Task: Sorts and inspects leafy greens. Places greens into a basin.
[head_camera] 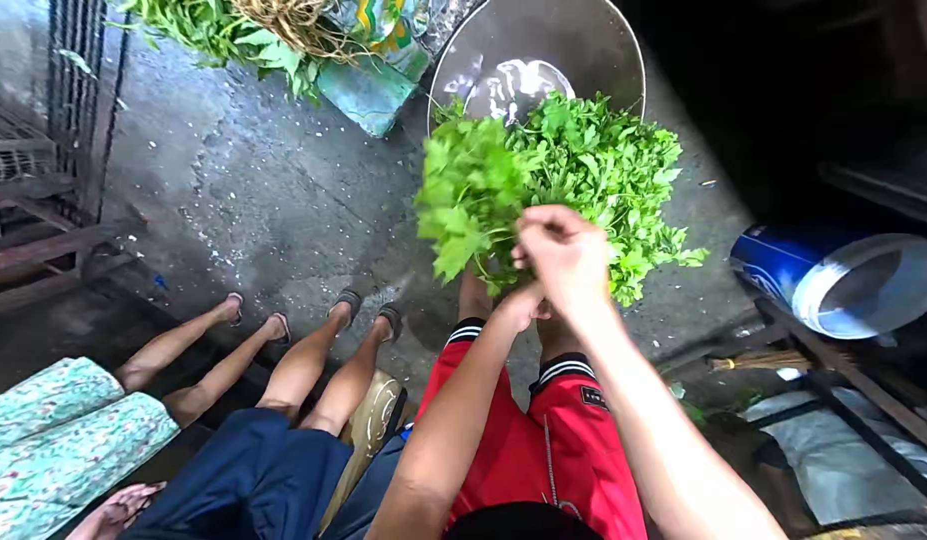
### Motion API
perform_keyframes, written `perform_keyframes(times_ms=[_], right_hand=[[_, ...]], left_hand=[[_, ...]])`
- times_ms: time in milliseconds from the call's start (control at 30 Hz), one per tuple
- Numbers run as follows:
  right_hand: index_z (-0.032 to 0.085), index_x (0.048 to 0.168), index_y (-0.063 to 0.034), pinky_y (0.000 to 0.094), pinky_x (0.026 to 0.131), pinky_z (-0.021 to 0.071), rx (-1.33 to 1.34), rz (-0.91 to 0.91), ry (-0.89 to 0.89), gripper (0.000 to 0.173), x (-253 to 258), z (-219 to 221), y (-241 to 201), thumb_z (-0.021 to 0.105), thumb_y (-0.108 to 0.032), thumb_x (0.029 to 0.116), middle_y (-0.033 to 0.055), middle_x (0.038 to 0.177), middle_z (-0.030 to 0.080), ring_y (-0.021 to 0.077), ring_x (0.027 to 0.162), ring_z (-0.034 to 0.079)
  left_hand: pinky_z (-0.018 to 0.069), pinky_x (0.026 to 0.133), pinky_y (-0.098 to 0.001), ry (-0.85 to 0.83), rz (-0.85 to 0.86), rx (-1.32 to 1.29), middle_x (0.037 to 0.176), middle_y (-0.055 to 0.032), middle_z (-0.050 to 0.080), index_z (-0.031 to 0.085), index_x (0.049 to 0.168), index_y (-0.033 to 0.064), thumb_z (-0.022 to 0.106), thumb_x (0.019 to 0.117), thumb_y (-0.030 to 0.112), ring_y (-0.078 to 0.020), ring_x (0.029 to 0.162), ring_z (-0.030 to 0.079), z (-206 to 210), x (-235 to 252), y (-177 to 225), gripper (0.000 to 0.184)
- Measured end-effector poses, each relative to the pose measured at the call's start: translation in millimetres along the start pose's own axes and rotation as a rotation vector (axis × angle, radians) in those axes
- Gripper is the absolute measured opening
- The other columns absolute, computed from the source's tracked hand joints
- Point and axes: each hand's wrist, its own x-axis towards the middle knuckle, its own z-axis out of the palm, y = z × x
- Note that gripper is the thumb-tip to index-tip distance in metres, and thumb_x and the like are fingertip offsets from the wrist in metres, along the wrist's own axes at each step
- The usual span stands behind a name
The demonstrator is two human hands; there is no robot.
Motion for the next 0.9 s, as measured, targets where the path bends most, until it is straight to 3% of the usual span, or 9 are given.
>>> perform_keyframes(times_ms=[67,200,267,367,433,533,633,767,900], right_hand=[[0.070,0.113,-0.0067,0.0335,0.060,0.0635,0.250,-0.011,0.021,0.016,2.3,-37.5,-28.0,0.061,-0.015,0.1015,0.0030,0.087,0.072,0.0144,0.065,0.070],[0.066,0.113,-0.0052,0.0231,0.049,0.0570,0.534,-0.121,0.037,0.017,-3.3,-90.2,-81.3,0.053,-0.012,0.1048,0.0050,0.094,0.070,0.0091,0.057,0.062],[0.063,0.120,-0.0076,0.0239,0.049,0.0597,0.567,-0.149,-0.017,0.019,-18.3,-97.6,-91.8,0.053,-0.009,0.1034,0.0066,0.099,0.070,0.0105,0.059,0.066],[0.061,0.124,-0.0097,0.0366,0.070,0.0660,0.638,-0.072,-0.153,0.032,-40.6,-84.2,-60.7,0.063,-0.001,0.0940,0.0095,0.103,0.073,0.0205,0.079,0.074],[0.059,0.111,-0.0020,0.0377,0.076,0.0634,0.650,0.079,-0.100,0.020,-45.3,-62.9,-13.8,0.056,0.004,0.0924,0.0097,0.095,0.072,0.0199,0.082,0.072],[0.056,0.107,0.0041,0.0352,0.078,0.0619,0.605,0.338,0.184,0.014,-35.8,-39.2,64.6,0.045,0.007,0.0985,0.0108,0.090,0.070,0.0179,0.081,0.071],[0.060,0.104,0.0041,0.0303,0.067,0.0588,0.447,0.450,0.341,0.009,-27.9,-35.7,116.8,0.052,0.004,0.0996,0.0088,0.084,0.069,0.0130,0.071,0.067],[0.066,0.099,0.0032,0.0297,0.072,0.0569,0.214,0.386,0.162,0.007,-31.4,-47.5,109.1,0.068,-0.002,0.0937,0.0078,0.086,0.069,0.0117,0.075,0.066],[0.065,0.096,-0.0013,0.0258,0.070,0.0578,0.329,0.263,-0.070,0.004,-37.2,-59.4,80.6,0.066,0.000,0.0927,0.0024,0.082,0.068,0.0086,0.072,0.065]], left_hand=[[0.0500,0.061,-0.0250,0.108,-0.251,0.113,0.086,0.0000,0.066,0.064,0.116,0.0088,0.059,0.1040,0.025,-0.0089,0.068,0.059,10.4,1.2,16.8,0.021],[0.0512,0.060,-0.0260,0.044,-0.196,0.013,0.090,-0.0031,0.064,0.058,0.124,0.0053,0.060,0.1038,0.024,-0.0102,0.067,0.058,6.3,10.5,1.4,0.028],[0.0502,0.059,-0.0253,0.049,-0.169,-0.034,0.093,-0.0041,0.065,0.055,0.128,0.0055,0.059,0.1046,0.023,-0.0098,0.066,0.058,11.7,8.9,-1.7,0.029],[0.0496,0.061,-0.0259,0.074,-0.141,-0.058,0.092,-0.0036,0.066,0.054,0.127,0.0071,0.053,0.1057,0.017,-0.0096,0.067,0.058,24.5,2.6,-5.6,0.024],[0.0503,0.063,-0.0284,0.062,-0.100,-0.105,0.088,-0.0017,0.062,0.053,0.123,0.0096,0.045,0.1077,0.015,-0.0106,0.069,0.057,30.2,-0.3,-10.9,0.018],[0.0527,0.068,-0.0320,0.030,-0.068,-0.213,0.093,-0.0024,0.062,0.052,0.124,0.0128,0.035,0.1105,0.021,-0.0133,0.076,0.060,29.2,8.5,-19.1,0.023],[0.0547,0.074,-0.0376,0.009,-0.105,-0.246,0.102,-0.0077,0.062,0.052,0.125,0.0073,0.037,0.1092,0.018,-0.0184,0.083,0.063,21.1,16.5,-30.2,0.025],[0.0540,0.073,-0.0345,-0.006,-0.120,-0.170,0.097,-0.0053,0.064,0.054,0.120,0.0070,0.032,0.1104,0.016,-0.0159,0.080,0.063,22.9,15.2,-28.7,0.026],[0.0519,0.066,-0.0285,-0.013,-0.067,-0.163,0.078,0.0026,0.059,0.054,0.106,0.0119,0.036,0.1100,0.011,-0.0098,0.067,0.058,31.4,7.6,-18.2,0.018]])
